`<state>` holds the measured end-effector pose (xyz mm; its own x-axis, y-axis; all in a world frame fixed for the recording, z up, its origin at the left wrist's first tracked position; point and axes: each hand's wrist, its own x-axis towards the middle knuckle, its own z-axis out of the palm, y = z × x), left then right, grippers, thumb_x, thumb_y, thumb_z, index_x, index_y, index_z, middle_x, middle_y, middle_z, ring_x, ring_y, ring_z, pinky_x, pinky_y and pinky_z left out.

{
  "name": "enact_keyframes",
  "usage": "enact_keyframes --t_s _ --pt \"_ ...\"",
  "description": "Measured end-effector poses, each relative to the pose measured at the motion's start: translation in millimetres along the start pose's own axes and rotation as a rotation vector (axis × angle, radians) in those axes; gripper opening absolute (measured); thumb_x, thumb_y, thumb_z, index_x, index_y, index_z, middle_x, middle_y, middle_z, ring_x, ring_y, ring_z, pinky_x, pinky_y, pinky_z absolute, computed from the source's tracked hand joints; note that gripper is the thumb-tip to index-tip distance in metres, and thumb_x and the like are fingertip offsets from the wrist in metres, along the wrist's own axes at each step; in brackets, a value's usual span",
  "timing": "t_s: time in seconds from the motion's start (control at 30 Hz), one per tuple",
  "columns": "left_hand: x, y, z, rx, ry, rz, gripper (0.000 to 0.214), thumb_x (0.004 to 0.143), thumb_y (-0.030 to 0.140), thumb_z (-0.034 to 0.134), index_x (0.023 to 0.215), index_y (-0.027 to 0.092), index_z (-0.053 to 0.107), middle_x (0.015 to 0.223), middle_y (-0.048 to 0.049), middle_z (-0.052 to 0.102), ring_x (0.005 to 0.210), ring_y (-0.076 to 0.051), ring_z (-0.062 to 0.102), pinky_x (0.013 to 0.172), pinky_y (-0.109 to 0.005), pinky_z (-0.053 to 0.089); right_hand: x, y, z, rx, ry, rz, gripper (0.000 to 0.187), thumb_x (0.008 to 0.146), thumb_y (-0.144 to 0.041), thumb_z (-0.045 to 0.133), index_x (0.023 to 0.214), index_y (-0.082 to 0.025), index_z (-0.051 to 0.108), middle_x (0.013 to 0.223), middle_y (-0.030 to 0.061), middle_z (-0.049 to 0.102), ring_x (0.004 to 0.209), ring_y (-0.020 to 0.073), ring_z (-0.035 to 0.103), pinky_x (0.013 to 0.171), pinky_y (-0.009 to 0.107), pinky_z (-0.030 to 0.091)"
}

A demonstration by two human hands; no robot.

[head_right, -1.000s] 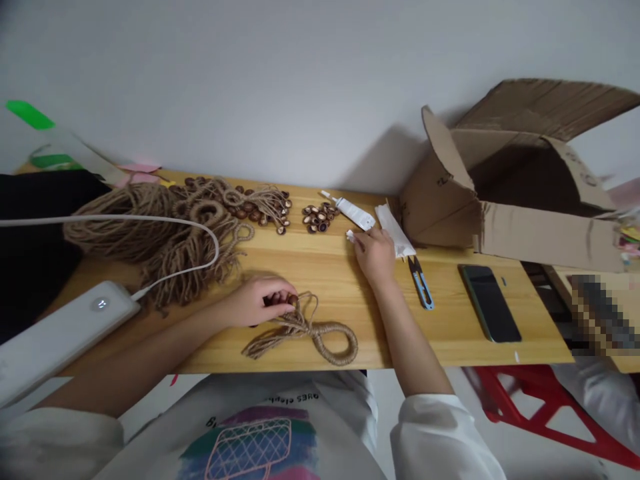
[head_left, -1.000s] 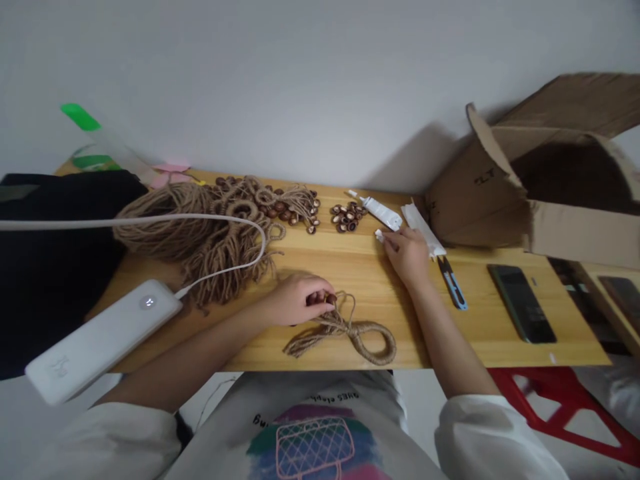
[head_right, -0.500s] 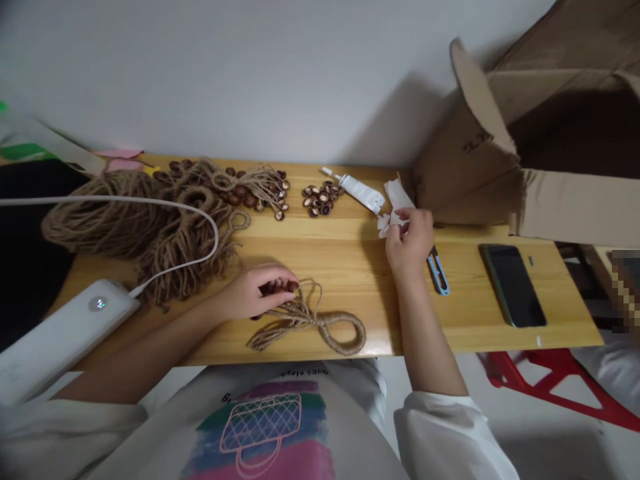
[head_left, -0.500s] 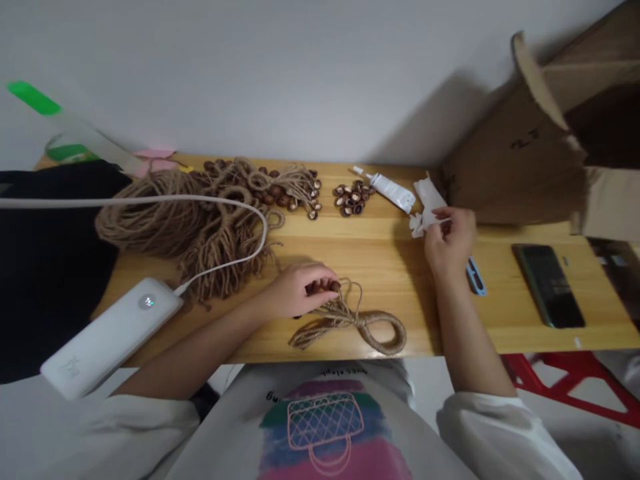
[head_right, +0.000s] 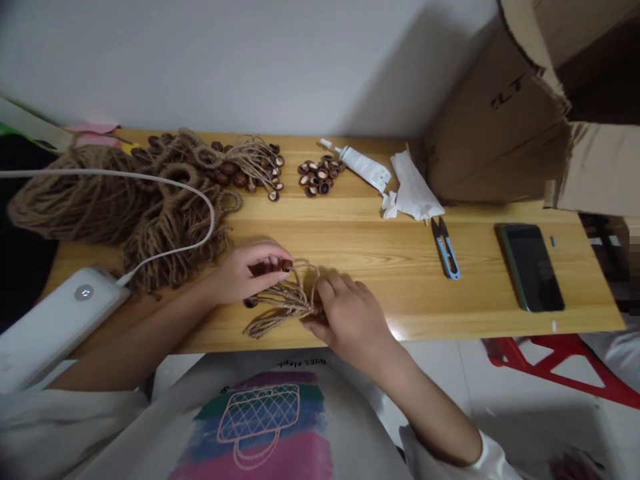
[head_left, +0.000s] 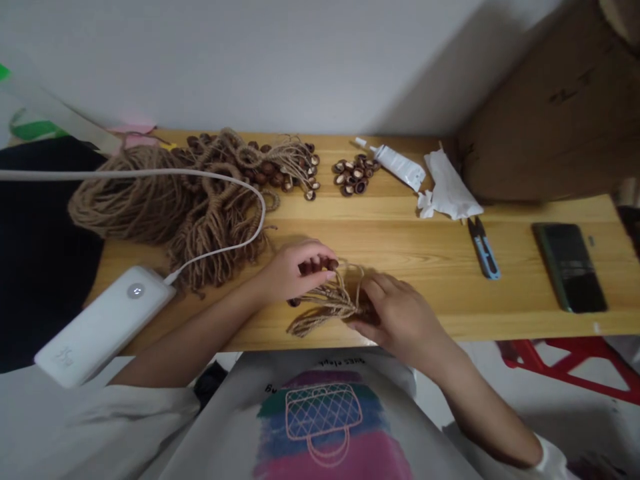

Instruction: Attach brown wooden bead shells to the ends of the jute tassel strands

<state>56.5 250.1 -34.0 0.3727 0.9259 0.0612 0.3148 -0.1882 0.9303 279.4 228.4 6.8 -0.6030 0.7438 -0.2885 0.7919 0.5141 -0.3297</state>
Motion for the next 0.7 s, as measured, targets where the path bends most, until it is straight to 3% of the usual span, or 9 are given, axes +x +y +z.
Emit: enact_keyframes --t_s 0.13,0.37,0.53,0.7 --pt "4.8 -0.5 -1.0 -0.144 -0.031 -0.161 0.024 0.074 0.027 0.067 0.093 0.013 0.065 0.072 -0.0010 0.061 0.061 -0.008 0.055 0.057 -0.020 0.046 3.1 0.3 3.3 -0.038 -0.028 0.045 0.018 0.082 -0.027 0.060 0.093 -0.013 0.062 0.098 0.0118 0.063 0.096 0.0274 0.056 0.079 0.037 0.041" --pt "24.8 8.6 -1.9 -0.242 -0.040 -0.286 0.027 0.068 0.028 0.071 0.090 0.013 0.063 0.070 -0.0001 0.061 0.063 -0.010 0.058 0.059 -0.022 0.048 19.5 20.3 -13.3 -0.031 -0.016 0.007 0.016 0.085 -0.028 0.055 0.091 -0.014 0.061 0.096 0.0099 0.062 0.094 0.0229 0.055 0.080 0.032 0.037" --pt "48.3 7.8 4.3 -0.149 0.023 -0.248 0.028 0.068 0.029 0.071 0.090 0.013 0.066 0.074 -0.0021 0.064 0.066 -0.012 0.058 0.062 -0.024 0.048 29.7 41.3 -30.2 -0.060 -0.014 0.045 0.011 0.082 -0.023 0.055 0.087 -0.014 0.060 0.093 0.0090 0.063 0.088 0.0207 0.056 0.074 0.029 0.035" --pt "68.2 6.0 12.2 -0.054 0.106 -0.103 0.025 0.070 0.029 0.069 0.089 0.013 0.069 0.089 -0.0070 0.070 0.082 -0.017 0.064 0.080 -0.030 0.051 32.1 60.1 -56.6 0.057 -0.068 0.103 0.016 0.076 -0.026 0.063 0.088 -0.016 0.061 0.087 0.0049 0.064 0.075 0.0158 0.055 0.063 0.025 0.033"
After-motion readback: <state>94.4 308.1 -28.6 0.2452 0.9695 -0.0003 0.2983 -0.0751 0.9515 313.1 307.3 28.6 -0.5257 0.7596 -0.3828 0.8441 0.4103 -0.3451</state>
